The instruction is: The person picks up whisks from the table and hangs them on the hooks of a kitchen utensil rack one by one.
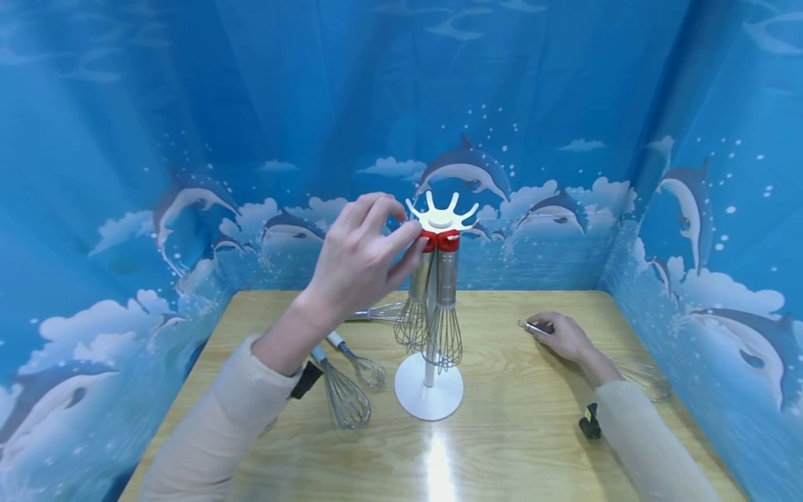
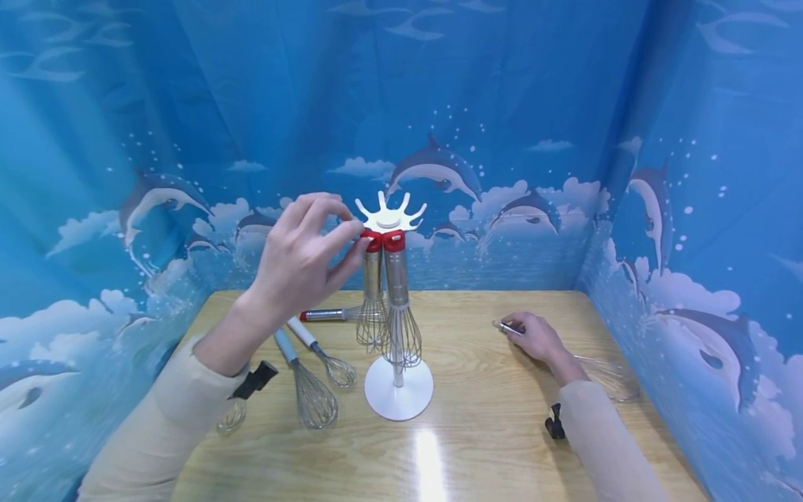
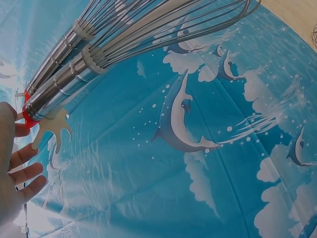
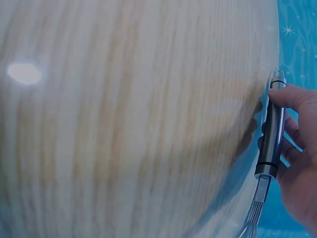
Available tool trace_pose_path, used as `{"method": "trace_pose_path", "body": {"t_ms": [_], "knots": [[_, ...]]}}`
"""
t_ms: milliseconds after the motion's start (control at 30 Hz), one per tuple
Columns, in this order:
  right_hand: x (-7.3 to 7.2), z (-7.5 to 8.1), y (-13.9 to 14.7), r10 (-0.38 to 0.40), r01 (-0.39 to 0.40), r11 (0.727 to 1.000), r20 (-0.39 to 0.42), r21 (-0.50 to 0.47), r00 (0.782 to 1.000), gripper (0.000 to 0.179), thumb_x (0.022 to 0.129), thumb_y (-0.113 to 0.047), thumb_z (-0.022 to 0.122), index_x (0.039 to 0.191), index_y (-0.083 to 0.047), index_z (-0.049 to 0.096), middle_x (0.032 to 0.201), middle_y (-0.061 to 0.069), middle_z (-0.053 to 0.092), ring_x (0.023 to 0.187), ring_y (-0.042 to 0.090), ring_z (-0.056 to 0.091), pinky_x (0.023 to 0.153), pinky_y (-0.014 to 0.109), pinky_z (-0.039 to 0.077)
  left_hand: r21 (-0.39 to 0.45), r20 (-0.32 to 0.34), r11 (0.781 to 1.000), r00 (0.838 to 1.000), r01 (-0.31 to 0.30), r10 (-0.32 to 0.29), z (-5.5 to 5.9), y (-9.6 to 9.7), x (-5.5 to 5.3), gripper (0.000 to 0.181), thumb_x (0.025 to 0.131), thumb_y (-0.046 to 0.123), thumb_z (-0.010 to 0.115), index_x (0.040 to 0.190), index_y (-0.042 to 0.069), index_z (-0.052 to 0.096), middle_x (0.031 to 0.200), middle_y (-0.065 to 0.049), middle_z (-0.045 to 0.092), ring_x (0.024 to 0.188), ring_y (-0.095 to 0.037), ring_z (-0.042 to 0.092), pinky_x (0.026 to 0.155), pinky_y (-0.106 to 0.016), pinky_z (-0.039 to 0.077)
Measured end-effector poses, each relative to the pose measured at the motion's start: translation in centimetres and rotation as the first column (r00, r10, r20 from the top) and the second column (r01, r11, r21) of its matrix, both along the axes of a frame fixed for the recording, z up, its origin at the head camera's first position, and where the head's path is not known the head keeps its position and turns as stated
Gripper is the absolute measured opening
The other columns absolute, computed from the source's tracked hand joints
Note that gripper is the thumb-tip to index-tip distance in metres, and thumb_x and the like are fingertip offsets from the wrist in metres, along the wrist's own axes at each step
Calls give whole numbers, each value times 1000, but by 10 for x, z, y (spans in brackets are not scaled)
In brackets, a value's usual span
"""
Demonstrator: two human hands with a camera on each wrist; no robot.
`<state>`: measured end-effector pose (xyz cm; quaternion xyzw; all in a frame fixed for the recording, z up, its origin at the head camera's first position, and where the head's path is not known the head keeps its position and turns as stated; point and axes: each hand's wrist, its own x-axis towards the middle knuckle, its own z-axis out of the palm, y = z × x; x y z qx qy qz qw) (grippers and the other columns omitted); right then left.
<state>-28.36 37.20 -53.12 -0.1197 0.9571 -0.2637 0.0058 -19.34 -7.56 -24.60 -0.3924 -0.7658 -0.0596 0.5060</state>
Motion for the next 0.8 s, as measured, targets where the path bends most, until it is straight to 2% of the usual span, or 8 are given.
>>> {"method": "trace_pose_path", "body": {"t_ms": [233,500,800], "knots": [[-1,9,-6,0,0,1000,8,-17,1000,32,100,-15,70,130,-4,72,115,19,75,96,28,70,84,49,57,-2,-1,1000,1000,-4,4,1,-1,0,15,100,24,67,98,11,75,103,-12,68,105,-32,65,85,-45,59],[1,17,-11,2,-4,999,-42,-35,999,34,95,-9,73,128,-2,73,116,22,75,89,25,68,79,38,54,-5,-4,1000,1000,-4,4,2,0,0,15,100,23,67,98,11,75,103,-12,68,105,-32,65,85,-45,59],[5,22,-14,7,-12,997,-53,-76,999,32,95,-7,74,127,-2,73,114,22,76,84,19,66,71,27,50,-4,2,1000,1000,-5,5,0,0,0,15,100,24,67,98,11,75,103,-13,68,105,-32,64,84,-45,59]]}}
